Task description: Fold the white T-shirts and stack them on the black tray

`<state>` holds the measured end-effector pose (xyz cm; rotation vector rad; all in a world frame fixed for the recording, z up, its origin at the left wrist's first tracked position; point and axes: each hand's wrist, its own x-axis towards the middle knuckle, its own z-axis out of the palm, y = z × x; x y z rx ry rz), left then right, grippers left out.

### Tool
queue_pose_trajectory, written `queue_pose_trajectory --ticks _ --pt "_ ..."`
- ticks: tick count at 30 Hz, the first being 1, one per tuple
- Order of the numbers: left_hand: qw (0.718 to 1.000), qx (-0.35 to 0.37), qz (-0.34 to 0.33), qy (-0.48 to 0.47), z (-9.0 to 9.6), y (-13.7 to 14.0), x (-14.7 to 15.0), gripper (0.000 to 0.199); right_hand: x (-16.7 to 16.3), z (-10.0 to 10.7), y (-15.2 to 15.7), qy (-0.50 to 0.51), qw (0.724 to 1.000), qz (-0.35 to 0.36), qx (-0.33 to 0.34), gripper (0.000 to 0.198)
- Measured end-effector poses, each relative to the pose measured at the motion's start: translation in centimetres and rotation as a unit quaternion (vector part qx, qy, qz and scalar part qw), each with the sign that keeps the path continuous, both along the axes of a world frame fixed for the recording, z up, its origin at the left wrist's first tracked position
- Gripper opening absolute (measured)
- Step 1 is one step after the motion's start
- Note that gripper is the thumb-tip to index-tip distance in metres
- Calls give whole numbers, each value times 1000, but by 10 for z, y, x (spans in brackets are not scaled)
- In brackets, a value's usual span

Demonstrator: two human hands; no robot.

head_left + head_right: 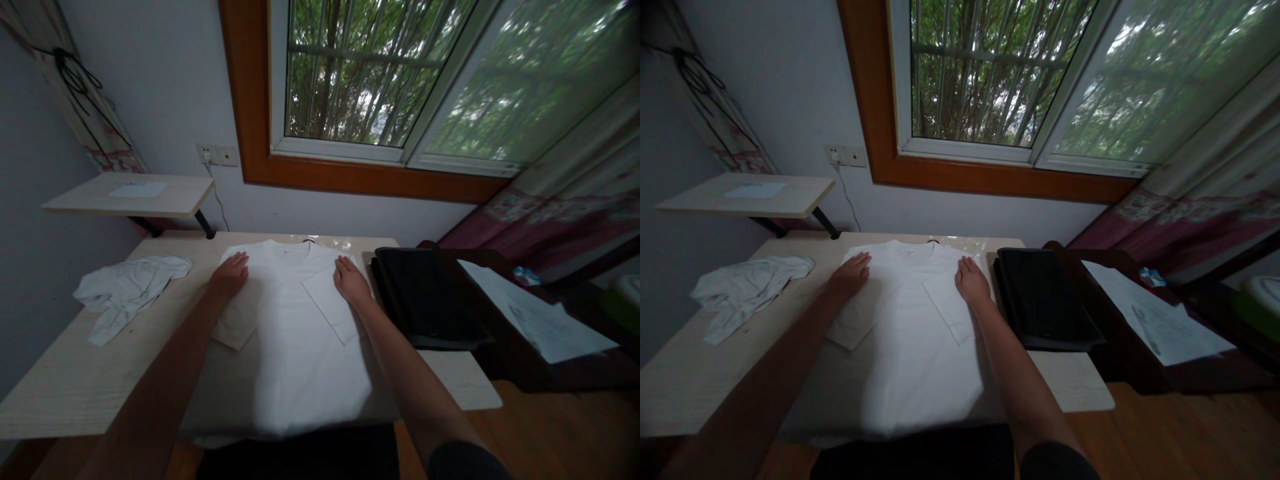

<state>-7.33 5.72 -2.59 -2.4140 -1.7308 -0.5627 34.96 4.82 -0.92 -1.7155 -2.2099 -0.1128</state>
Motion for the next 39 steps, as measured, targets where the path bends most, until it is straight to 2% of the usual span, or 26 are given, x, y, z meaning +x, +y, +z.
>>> queue_pose_trajectory --ticks 6,12,17,20,23,26,32,39 --pt "1000 -8 -6 8 6 -26 -7 56 4 -4 -15 12 1000 17 -5 53" --pt "999 -30 -13 -10 16 -52 -14 54 14 -7 -54 2 999 26 -18 54" --pt "1000 -18 -18 -10 18 -70 -15 50 22 -6 -82 -14 1000 15 -18 56" --pt "1000 1 9 -5 16 -83 -9 50 19 -3 -90 -30 999 -2 -15 56" --pt "998 13 64 9 13 -94 -2 50 14 1 -94 -35 999 -34 6 53" --pt "996 12 92 11 8 -98 2 49 11 5 -96 -19 998 -57 27 52" --pt "995 16 100 -3 9 -92 0 48 10 6 -90 3 998 -60 36 51" --pt "995 -4 97 1 14 -76 -4 48 5 8 -69 -5 997 -70 37 47"
